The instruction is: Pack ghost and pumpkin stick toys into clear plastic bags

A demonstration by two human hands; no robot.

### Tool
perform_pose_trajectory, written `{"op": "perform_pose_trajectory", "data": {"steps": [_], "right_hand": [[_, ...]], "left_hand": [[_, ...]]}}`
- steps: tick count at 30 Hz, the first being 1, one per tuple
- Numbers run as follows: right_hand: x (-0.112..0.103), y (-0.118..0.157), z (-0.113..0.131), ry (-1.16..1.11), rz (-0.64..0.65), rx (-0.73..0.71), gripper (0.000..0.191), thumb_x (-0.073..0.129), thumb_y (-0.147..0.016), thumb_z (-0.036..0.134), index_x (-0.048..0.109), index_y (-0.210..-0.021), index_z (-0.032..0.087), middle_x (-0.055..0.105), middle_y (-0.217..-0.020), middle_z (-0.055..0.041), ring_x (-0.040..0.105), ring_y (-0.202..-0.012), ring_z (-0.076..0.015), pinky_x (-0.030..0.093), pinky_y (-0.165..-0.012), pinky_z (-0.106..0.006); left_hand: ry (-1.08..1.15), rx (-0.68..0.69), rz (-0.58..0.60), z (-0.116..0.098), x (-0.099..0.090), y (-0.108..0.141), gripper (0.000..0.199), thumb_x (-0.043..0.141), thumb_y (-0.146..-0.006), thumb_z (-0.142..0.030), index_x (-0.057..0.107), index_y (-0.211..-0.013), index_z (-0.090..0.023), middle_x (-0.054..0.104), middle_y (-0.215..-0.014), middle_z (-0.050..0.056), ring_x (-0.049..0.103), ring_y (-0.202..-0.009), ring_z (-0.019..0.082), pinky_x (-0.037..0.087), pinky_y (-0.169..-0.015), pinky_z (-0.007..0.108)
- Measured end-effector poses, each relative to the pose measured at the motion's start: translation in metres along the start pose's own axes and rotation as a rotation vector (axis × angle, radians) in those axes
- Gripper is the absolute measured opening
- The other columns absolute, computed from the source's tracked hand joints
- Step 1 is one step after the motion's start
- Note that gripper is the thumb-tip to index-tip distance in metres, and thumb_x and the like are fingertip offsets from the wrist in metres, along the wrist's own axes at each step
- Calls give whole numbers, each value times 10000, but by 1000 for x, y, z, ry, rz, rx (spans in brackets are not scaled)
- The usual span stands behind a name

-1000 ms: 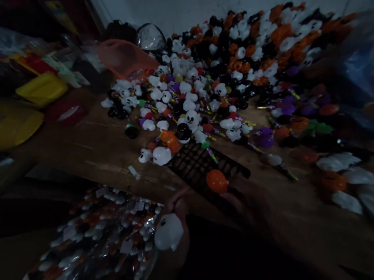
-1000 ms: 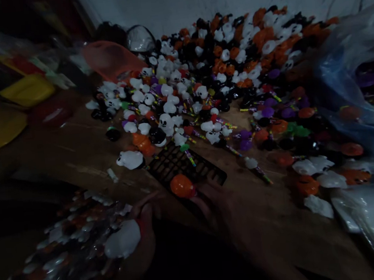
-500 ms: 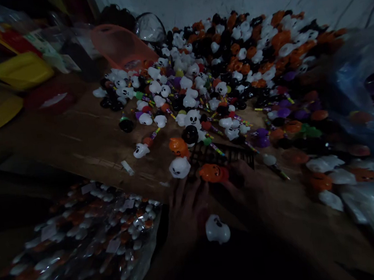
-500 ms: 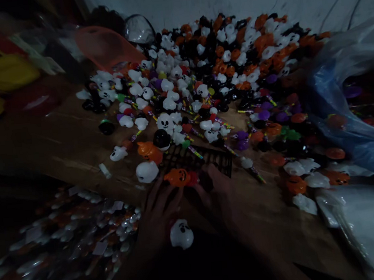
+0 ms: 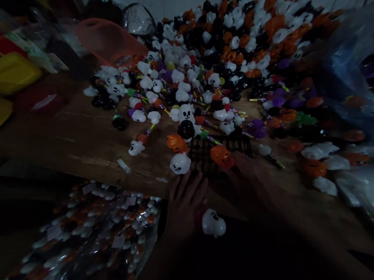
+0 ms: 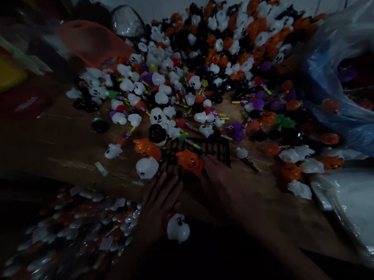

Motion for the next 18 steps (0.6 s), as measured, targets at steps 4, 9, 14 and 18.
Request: {"op": "perform_pose_trajectory", "data": {"steps": [4, 9, 14, 18], "right_hand": [[-7, -2, 12, -166, -45, -110, 149, 470, -883, 198, 593, -799, 192, 627, -840, -58, 587, -702, -166, 447, -607, -274], [20, -7, 9, -454, -137, -21, 168, 582, -875, 330, 647, -794, 197, 666, -867, -29, 626, -800, -174, 494, -701, -285], [45, -16, 19, -503, -92, -51, 143, 638, -844, 327, 679, -806, 196, 688, -832, -12, 628, -779, -166, 489, -739, -302], [45, -18, 29, -341, -96, -148, 171, 617, -860, 299, 661, -745, 181, 669, -770, -26, 603, -731, -174, 470, -711, -321]], "left_hand": [[71, 98, 1, -1, -7, 8, 463, 453, -901, -161, 427, -1363, -147, 466, -1416, 112, 287, -1394, 256, 301, -1114, 467], [24, 113, 2, 1, -6, 19, 430, 430, -916, -154, 441, -1344, -122, 521, -1367, 110, 311, -1382, 243, 333, -1109, 453], [-28, 85, -51, 4, -6, 18, 331, 429, -917, -161, 552, -1223, -126, 598, -1278, 99, 429, -1308, 219, 393, -1078, 413], [2, 81, -98, 7, -8, 17, 320, 431, -912, -161, 571, -1198, -135, 612, -1259, 90, 460, -1278, 209, 410, -1065, 406]]}}
Point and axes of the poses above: each hand's wrist, its own y-axis away from the middle knuckle, its own x-axis out of the palm, z = x × y, the point moved 9 cm from there along -y, towards the middle knuckle
